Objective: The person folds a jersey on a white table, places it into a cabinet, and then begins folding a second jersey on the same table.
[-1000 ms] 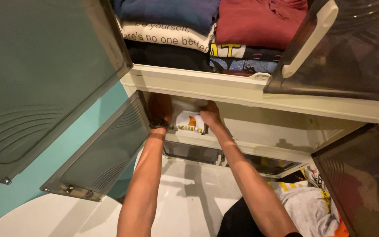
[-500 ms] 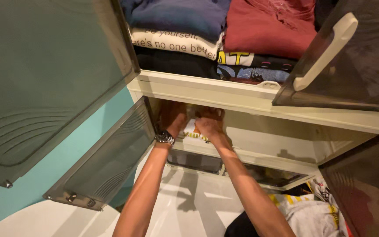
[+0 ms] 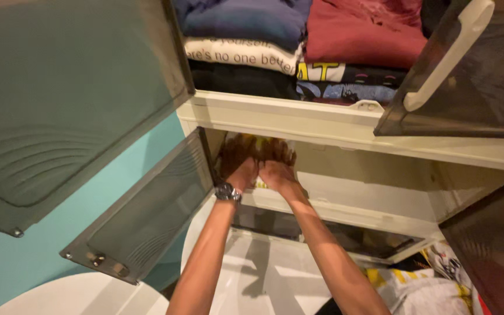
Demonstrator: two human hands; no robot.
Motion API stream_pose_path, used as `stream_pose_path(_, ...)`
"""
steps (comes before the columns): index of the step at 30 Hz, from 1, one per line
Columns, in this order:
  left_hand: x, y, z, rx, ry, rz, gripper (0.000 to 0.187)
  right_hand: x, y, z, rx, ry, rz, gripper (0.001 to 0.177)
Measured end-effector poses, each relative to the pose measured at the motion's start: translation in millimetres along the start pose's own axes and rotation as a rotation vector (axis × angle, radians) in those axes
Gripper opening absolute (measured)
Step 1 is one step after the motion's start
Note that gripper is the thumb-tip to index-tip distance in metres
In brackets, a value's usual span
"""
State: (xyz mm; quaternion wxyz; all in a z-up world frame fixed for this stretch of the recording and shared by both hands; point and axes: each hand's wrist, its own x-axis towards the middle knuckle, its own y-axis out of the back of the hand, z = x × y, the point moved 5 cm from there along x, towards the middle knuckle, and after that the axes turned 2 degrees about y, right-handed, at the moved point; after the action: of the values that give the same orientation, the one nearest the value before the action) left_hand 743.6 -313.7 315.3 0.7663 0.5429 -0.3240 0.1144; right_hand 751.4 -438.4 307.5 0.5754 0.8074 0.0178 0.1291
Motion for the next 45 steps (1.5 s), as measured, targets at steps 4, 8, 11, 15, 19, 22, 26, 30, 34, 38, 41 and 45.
stream_pose_path(4, -12, -11, 1, 0.176, 0.200, -0.285, 0.057, -16, -7, -1, 0.083, -0.176, -0.325, 0.065)
stream_pose_path(8, -21, -12, -6, 0.144, 0.193, -0.112, 0.065, -8, -18, -1, 0.132, -0.117, -0.183, 0.066)
stream_pose_path(11, -21, -19, -13, 0.116, 0.208, -0.214, 0.063, 1, -21, -2, 0.033, 0.073, 0.004, 0.064)
stream_pose_path(15, -16, -17, -13, 0.065, 0.219, -0.220, 0.059, -10, -12, -7, -0.028, 0.023, -0.135, 0.060)
stream_pose_path(19, -26, -3, -3, -0.040, 0.236, -0.323, 0.045, -38, 12, -13, 0.104, -0.093, -0.052, 0.059)
stream_pose_path(22, -49, 33, 23, -0.278, 0.283, -0.336, 0.041, -66, 32, -24, 0.102, 0.005, 0.185, 0.056)
stream_pose_path(26, -91, 109, 76, -0.247, -0.051, 0.056, 0.055, -138, 58, -41, 0.115, 0.063, 0.519, 0.041)
stream_pose_path(30, -152, 139, 115, -0.543, -0.036, -0.034, 0.044, -224, 61, -38, 0.338, 0.010, 0.414, 0.037)
stream_pose_path(34, -203, 150, 147, -0.675, 0.111, -0.061, 0.025, -302, 60, -22, 0.454, 0.072, 0.420, 0.036)
stream_pose_path(38, -251, 144, 191, -0.786, 0.199, -0.241, 0.024, -378, 50, 21, 0.476, -0.080, 0.295, 0.038)
stream_pose_path(41, -283, 137, 223, -0.802, 0.229, -0.360, 0.023, -422, 37, 77, 0.393, -0.257, 0.294, 0.033)
stream_pose_path(45, -312, 129, 264, -0.868, 0.229, -0.431, 0.022, -488, 22, 168, 0.486, -0.343, 0.434, 0.035)
